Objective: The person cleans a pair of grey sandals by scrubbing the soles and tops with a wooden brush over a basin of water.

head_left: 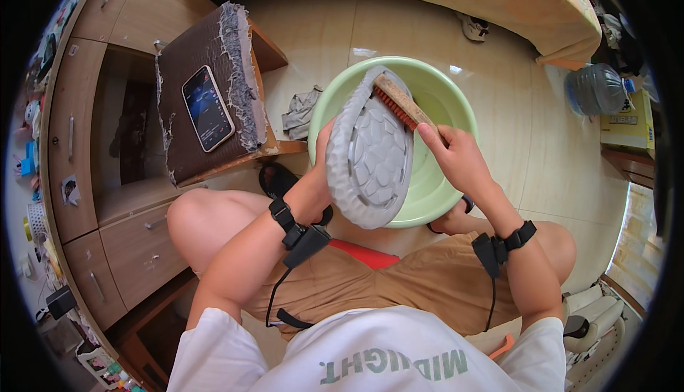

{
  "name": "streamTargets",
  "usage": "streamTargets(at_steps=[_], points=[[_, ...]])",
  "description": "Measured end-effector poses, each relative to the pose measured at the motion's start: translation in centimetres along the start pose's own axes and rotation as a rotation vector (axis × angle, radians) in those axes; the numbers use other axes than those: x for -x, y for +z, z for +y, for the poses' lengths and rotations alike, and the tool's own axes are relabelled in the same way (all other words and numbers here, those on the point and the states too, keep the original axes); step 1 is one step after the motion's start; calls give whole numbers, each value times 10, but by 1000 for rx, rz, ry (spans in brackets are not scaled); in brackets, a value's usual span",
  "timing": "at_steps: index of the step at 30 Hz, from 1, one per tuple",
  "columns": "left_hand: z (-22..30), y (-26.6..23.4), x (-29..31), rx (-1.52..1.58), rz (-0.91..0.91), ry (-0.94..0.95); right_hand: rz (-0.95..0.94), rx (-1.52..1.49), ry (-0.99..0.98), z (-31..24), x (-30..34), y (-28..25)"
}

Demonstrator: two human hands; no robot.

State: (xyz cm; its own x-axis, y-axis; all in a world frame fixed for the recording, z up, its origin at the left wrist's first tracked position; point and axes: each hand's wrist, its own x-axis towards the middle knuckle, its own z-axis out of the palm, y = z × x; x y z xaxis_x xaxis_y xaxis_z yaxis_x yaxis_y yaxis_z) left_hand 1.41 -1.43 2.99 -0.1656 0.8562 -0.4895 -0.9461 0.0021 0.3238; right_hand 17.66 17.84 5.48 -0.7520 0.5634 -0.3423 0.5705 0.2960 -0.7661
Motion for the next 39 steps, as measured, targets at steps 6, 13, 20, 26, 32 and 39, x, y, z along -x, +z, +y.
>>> streamTargets(at_steps=[6, 13, 20, 26, 32, 39], points=[[0, 7, -16, 76, 14, 26, -58, 37, -63, -7, 7, -1], [-11, -19, -32, 110, 47, 65, -48, 41, -45, 0, 5, 1], [3, 26, -2, 58, 300, -100, -11, 113, 61, -5, 5, -1], [-8, -14, 30, -132, 266, 2, -109, 61, -223, -13, 21, 4], [-21, 0, 5, -159, 230, 56, 35, 68, -30, -5, 3, -10], [-10, 16, -17, 10, 82, -88, 28, 41, 72, 7, -5, -15]])
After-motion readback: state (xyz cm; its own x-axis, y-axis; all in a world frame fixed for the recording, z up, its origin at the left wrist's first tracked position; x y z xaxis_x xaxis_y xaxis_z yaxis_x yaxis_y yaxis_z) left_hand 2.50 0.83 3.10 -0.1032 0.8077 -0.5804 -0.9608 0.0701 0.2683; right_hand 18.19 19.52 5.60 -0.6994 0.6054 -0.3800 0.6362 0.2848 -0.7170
